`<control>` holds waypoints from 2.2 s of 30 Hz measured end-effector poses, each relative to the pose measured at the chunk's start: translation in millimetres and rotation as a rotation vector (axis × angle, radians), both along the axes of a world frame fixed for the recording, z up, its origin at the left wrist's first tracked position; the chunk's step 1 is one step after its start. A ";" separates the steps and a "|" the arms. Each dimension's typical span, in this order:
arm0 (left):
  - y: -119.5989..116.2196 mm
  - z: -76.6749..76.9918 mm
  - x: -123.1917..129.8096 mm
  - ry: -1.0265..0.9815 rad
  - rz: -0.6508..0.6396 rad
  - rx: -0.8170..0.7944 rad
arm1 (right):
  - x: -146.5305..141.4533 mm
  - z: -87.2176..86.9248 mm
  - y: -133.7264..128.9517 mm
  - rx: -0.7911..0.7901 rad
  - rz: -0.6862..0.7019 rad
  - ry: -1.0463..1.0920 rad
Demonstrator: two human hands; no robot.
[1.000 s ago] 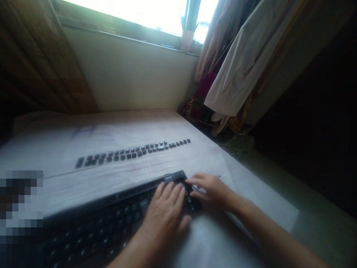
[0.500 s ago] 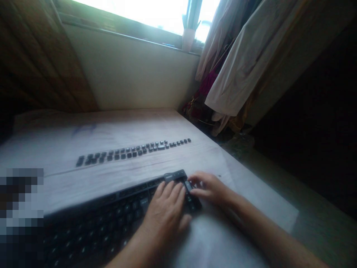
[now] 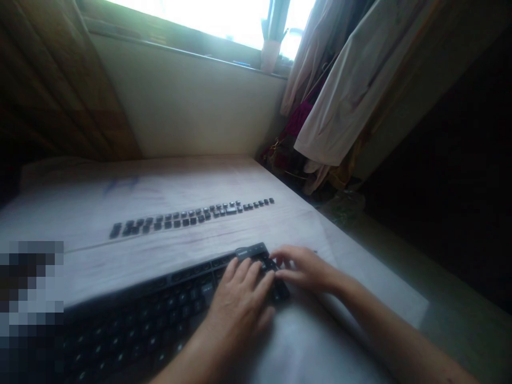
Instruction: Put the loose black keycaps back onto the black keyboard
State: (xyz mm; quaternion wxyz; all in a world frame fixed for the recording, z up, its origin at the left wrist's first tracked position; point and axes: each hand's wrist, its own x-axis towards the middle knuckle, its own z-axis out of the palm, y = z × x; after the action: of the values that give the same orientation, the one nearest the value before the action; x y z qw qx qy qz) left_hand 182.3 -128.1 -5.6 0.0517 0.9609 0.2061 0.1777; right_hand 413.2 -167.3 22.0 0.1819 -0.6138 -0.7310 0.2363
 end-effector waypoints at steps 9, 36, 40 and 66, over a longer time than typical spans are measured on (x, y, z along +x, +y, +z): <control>-0.9 2.6 5.7 -0.012 0.009 -0.029 | -4.2 13.6 1.4 0.037 0.051 -0.188; -0.3 -5.0 8.3 -0.042 0.019 -0.038 | 2.4 -12.9 -1.2 0.026 0.027 -0.018; 1.0 -0.3 5.7 0.009 0.003 -0.062 | 0.1 -8.0 1.0 -0.023 -0.061 0.123; 18.3 24.6 -155.5 0.298 0.235 -0.251 | 16.0 11.1 47.9 -0.088 -0.202 -0.294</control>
State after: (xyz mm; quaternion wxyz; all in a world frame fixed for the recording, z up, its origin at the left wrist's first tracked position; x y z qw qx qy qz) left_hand 26.8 -109.8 18.9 0.1189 0.9319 0.3426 0.0116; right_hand 429.2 -119.4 33.1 0.0688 -0.7193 -0.6734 0.1562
